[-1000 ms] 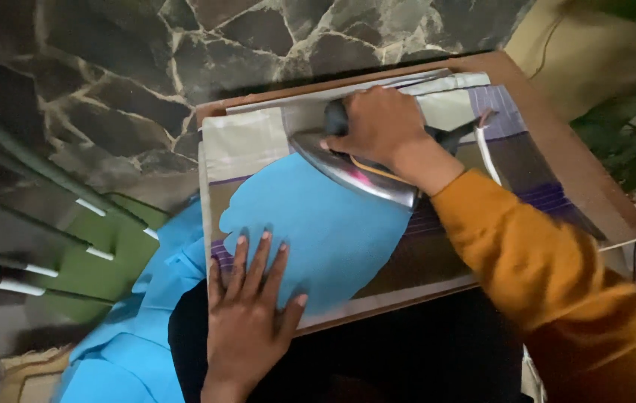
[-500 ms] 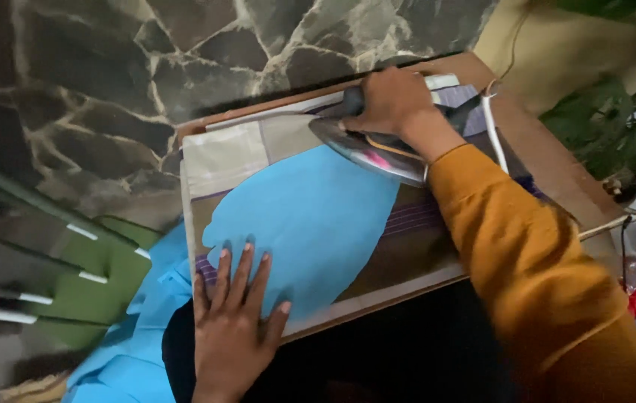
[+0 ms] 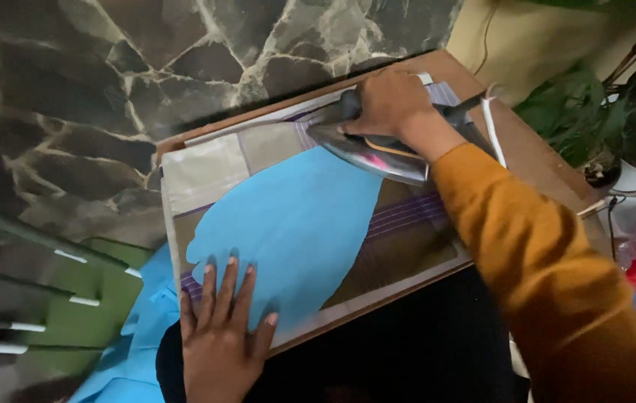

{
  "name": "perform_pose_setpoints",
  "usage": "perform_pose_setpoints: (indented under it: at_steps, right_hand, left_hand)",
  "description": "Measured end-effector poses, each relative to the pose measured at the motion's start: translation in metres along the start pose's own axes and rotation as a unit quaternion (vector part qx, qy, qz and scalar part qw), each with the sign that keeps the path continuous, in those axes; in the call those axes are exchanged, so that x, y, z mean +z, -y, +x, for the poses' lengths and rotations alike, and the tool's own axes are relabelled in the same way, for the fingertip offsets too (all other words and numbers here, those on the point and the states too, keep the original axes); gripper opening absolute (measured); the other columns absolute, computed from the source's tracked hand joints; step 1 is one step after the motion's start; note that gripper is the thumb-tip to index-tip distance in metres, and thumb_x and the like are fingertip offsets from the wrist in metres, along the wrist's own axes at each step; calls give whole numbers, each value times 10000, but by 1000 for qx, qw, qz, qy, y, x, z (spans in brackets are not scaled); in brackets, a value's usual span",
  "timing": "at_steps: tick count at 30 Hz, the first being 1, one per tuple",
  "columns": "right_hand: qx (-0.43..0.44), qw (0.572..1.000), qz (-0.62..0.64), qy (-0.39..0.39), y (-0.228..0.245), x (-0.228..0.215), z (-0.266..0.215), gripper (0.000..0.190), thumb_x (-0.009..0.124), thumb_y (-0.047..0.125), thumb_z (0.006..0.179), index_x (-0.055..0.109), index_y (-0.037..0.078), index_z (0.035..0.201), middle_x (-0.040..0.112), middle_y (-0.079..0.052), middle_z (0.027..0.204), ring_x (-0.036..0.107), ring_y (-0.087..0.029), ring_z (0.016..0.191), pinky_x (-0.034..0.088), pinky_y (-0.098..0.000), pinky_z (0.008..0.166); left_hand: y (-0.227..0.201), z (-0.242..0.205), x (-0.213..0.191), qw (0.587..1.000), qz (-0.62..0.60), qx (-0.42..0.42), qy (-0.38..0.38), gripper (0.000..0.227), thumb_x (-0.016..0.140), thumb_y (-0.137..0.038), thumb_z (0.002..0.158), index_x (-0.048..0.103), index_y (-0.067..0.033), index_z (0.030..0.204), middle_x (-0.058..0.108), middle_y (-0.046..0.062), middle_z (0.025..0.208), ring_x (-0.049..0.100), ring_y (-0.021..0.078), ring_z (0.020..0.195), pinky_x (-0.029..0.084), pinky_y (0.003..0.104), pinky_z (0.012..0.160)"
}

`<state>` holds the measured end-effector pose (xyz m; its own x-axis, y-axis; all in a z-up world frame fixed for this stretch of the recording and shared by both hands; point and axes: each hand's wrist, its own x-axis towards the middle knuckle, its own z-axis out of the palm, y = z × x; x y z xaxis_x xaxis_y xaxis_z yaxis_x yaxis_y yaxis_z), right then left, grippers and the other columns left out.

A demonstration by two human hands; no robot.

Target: The person irons blue fabric pieces shaped like petals and then arranges them on a patterned rug on the floor.

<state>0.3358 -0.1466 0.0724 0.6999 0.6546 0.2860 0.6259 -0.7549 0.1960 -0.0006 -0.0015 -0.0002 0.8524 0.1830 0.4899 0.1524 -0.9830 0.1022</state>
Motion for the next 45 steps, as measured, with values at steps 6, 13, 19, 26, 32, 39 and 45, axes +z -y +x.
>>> perform_pose_setpoints:
  at_steps: [6,13,19,26,32,39,45]
  right_hand:
    - [8,1000,24,-1,-3,-8,-10,596,662,594,671,633,-1,688,605,-153,630,564,-330,512,462,-402,509]
    - [41,999,-25,-17,-38,17,-9,660,619,655,669,654,21,850,627,-152,822,609,-319,648,489,-413,571]
    - [73,997,-35,-14,-56,0,-13,570,664,586,622,670,159,1000,661,-102,865,618,-294,688,500,-393,664]
    - [110,992,-32,54,-52,1,-9,617,618,597,708,652,24,934,634,-155,874,589,-329,796,482,-442,725]
    - [-119,949,-118,-268,11,13,1,191,556,155,646,597,147,832,562,-45,904,519,-238,849,453,-350,633]
    - [-204,957,165,127,51,11,14,566,586,157,672,459,168,1224,517,-51,1197,505,-263,1060,391,-427,868]
    - [-179,960,167,138,22,-9,13,402,608,205,710,583,150,1108,616,-83,1028,529,-285,995,273,-537,983]
  left_hand:
    - [6,-4,6,1000,8,6,6,589,502,-437,738,456,-168,1259,373,55,1386,306,305,1304,236,568,996]
    - [8,-4,6,1000,-15,25,3,620,545,-400,706,455,-124,1255,360,100,1393,321,368,1288,244,587,986]
    - [47,-7,31,992,-95,82,-26,649,556,-413,691,458,-91,1246,424,120,1333,381,317,1258,222,505,1067]
    - [58,54,17,994,-101,-9,-40,479,580,-276,742,532,30,1107,546,200,1117,539,364,951,442,401,797]
    - [81,80,47,984,-71,-149,66,611,628,-294,676,419,-170,1237,545,154,1065,567,385,816,460,475,656]
    - [56,91,2,968,-182,-174,11,366,657,-138,647,611,-42,998,657,118,864,603,297,702,459,372,641]
    - [45,114,-36,983,-136,-85,-89,262,690,-140,693,643,30,886,631,162,774,554,269,540,445,355,518]
